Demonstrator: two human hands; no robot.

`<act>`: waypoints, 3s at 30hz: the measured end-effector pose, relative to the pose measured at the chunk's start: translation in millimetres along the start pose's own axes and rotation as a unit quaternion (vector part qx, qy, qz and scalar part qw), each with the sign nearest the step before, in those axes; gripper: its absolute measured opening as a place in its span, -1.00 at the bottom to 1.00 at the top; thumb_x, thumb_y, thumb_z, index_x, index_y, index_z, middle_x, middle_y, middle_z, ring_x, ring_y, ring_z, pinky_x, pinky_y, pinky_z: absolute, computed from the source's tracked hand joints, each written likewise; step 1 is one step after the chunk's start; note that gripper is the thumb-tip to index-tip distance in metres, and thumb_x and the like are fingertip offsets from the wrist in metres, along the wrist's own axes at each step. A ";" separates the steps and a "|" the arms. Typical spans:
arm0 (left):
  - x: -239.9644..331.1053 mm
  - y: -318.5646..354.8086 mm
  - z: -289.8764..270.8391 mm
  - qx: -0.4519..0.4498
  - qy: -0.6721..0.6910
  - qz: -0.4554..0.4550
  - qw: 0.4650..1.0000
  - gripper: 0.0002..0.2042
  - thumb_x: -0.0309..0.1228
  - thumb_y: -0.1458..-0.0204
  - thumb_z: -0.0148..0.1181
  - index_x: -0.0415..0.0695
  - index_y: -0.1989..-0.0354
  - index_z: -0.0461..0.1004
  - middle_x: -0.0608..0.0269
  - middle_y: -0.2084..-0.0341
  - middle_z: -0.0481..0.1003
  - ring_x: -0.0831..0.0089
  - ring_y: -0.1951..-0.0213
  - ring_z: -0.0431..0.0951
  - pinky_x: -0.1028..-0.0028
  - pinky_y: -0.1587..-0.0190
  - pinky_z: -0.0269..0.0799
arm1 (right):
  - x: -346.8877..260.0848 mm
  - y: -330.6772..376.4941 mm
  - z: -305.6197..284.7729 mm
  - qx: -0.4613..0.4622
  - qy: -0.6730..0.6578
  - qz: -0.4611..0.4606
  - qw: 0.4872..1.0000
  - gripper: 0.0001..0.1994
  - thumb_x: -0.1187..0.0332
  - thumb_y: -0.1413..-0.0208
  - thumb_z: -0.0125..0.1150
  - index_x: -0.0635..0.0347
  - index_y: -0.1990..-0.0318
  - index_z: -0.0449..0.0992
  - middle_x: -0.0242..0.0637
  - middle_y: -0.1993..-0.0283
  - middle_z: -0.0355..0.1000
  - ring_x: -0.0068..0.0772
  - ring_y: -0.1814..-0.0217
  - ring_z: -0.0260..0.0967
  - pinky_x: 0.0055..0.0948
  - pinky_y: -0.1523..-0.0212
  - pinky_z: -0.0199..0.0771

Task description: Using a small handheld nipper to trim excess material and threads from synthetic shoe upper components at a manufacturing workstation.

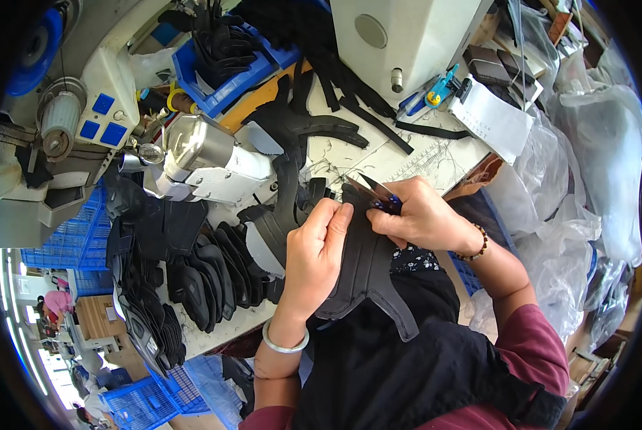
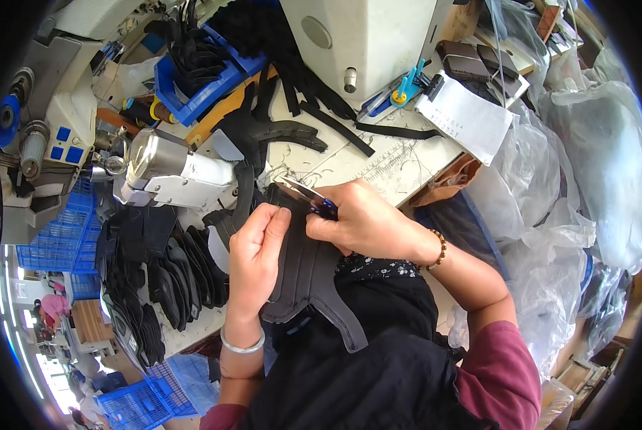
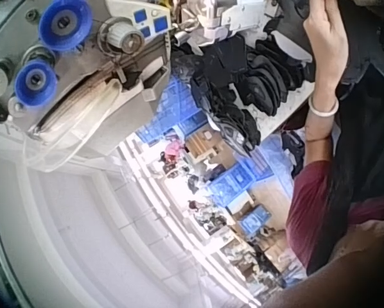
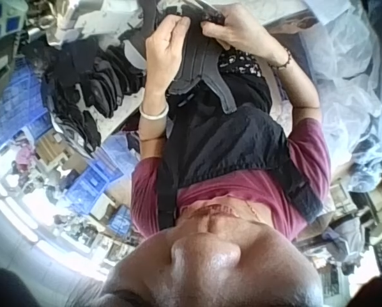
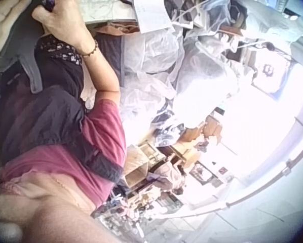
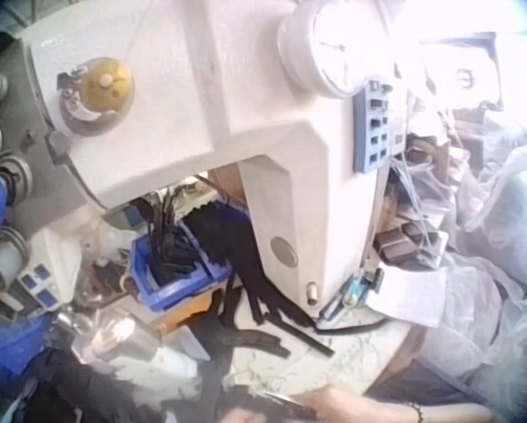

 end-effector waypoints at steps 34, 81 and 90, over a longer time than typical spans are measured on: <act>26.5 -13.0 -12.1 0.117 0.167 0.071 0.976 -0.86 -0.42 -0.13 0.01 -0.25 0.35 0.30 0.49 0.64 0.20 0.82 0.58 0.04 0.72 0.57 -0.08 | 10.3 50.9 -21.5 0.122 0.030 -0.070 0.990 -0.82 0.44 0.09 0.28 0.24 0.29 0.49 -0.31 0.44 0.40 -0.52 0.43 0.34 -0.59 0.40 0.32; -13.4 13.0 23.9 -0.058 0.324 -0.153 0.932 -0.87 -0.59 0.03 0.14 -0.33 0.29 0.41 0.48 0.51 0.34 0.79 0.48 0.23 0.76 0.43 0.11 | 33.8 35.1 -89.5 0.290 -0.130 -0.065 0.946 -0.91 0.47 -0.05 0.09 0.30 0.37 0.49 -0.39 0.37 0.41 -0.70 0.44 0.27 -0.66 0.46 0.28; -1.5 7.8 25.1 -0.065 0.333 -0.165 0.926 -0.78 -0.64 0.10 0.18 -0.31 0.23 0.41 0.35 0.38 0.42 0.67 0.33 0.38 0.66 0.24 0.28 | -2.2 38.7 -47.0 0.059 0.080 -0.235 0.967 -0.72 0.41 0.09 0.27 0.24 0.19 0.44 -0.26 0.20 0.37 -0.27 0.18 0.35 -0.44 0.19 0.36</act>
Point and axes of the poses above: each hand's wrist, its own y-axis away from the middle knuckle, its own z-axis out of the palm, x = y × z, the point moved 8 cm from there along -y, towards the middle knuckle
